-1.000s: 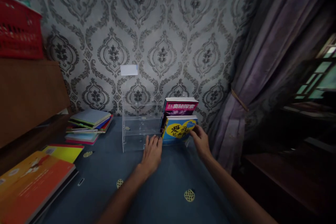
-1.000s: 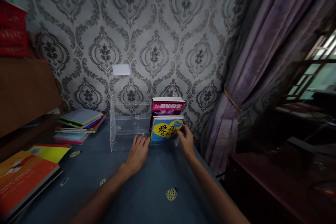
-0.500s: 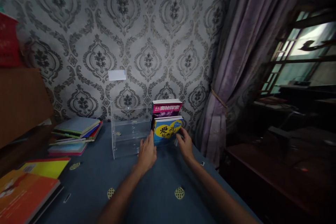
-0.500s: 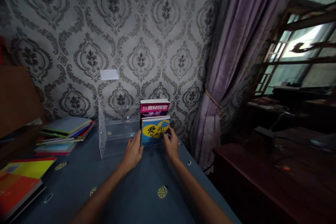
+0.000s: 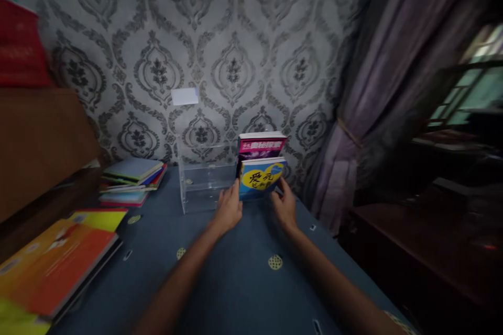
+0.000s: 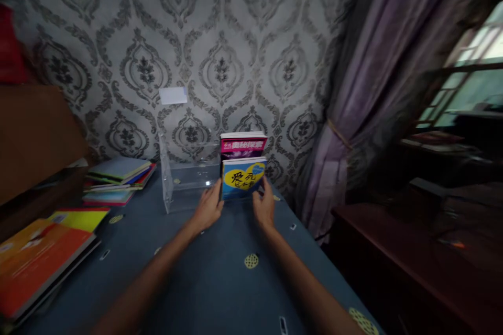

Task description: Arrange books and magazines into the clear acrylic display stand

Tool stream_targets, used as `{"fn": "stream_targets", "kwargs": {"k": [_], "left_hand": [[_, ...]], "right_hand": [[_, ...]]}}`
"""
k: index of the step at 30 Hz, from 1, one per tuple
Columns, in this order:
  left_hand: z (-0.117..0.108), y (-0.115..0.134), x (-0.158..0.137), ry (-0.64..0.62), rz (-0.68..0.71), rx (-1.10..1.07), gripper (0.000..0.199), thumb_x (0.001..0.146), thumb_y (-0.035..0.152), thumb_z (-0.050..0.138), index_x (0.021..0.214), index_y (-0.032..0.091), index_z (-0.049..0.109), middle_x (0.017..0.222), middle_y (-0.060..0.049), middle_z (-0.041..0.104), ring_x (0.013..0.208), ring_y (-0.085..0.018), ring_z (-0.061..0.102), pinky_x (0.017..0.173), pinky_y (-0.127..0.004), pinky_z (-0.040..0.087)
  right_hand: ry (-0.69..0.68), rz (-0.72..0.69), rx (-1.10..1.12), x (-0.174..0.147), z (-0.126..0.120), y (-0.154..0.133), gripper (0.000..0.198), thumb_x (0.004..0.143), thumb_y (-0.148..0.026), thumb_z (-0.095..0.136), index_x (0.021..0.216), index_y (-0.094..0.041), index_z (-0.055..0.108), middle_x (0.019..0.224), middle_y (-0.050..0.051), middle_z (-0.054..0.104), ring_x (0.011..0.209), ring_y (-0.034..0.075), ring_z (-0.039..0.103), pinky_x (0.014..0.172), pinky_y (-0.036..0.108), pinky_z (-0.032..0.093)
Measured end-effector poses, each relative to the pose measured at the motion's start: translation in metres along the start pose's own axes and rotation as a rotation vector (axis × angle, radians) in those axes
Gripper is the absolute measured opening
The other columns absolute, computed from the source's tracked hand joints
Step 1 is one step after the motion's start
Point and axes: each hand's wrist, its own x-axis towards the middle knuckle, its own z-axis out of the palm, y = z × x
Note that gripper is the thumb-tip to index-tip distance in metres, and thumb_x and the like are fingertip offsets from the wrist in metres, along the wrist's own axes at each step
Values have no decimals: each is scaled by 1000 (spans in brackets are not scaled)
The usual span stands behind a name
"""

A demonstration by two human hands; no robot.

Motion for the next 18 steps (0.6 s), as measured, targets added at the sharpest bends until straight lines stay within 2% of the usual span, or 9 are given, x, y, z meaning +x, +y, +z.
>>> {"fn": "stream_targets", "kwargs": {"k": [4,8,11,15,18], "left_hand": [[-5,0,-11,-46,41,83,76,85,15,45,154,10,15,155,-18,40,145,-24,35,122,-52,20],[-11,-10,-29,-76,116,226,65,91,20,41,152,10,22,156,-16,38,149,-24,26,122,-52,18],[-16,-16,-45,-89,156,335,55,96,18,30,151,9,27,158,-15,35,151,-24,20,123,-53,17],[-21,-24,-61,-135,150,403,54,97,16,28,151,13,28,158,-12,35,151,-23,20,119,-58,23],[-27,-34,-70,-153,152,431,53,97,16,33,150,16,29,158,-12,36,150,-22,21,118,-60,24]], "right_hand": [[-33,27,-77,-15,-2,1,68,73,-37,52,138,-16,52,138,16,58,124,32,57,102,52,47],[-63,8,-280,-23,-2,9,75,71,-44,52,137,-10,55,135,21,59,122,37,57,102,53,45],[-116,16,-351,-29,0,14,73,71,-47,50,136,-16,58,131,18,62,116,38,60,97,55,47],[-199,61,-363,-37,2,16,67,66,-47,51,126,-21,65,123,20,66,97,36,66,83,53,50],[-239,36,-346,-40,3,15,51,65,-45,54,109,-28,72,103,17,73,73,31,66,67,49,51]]}}
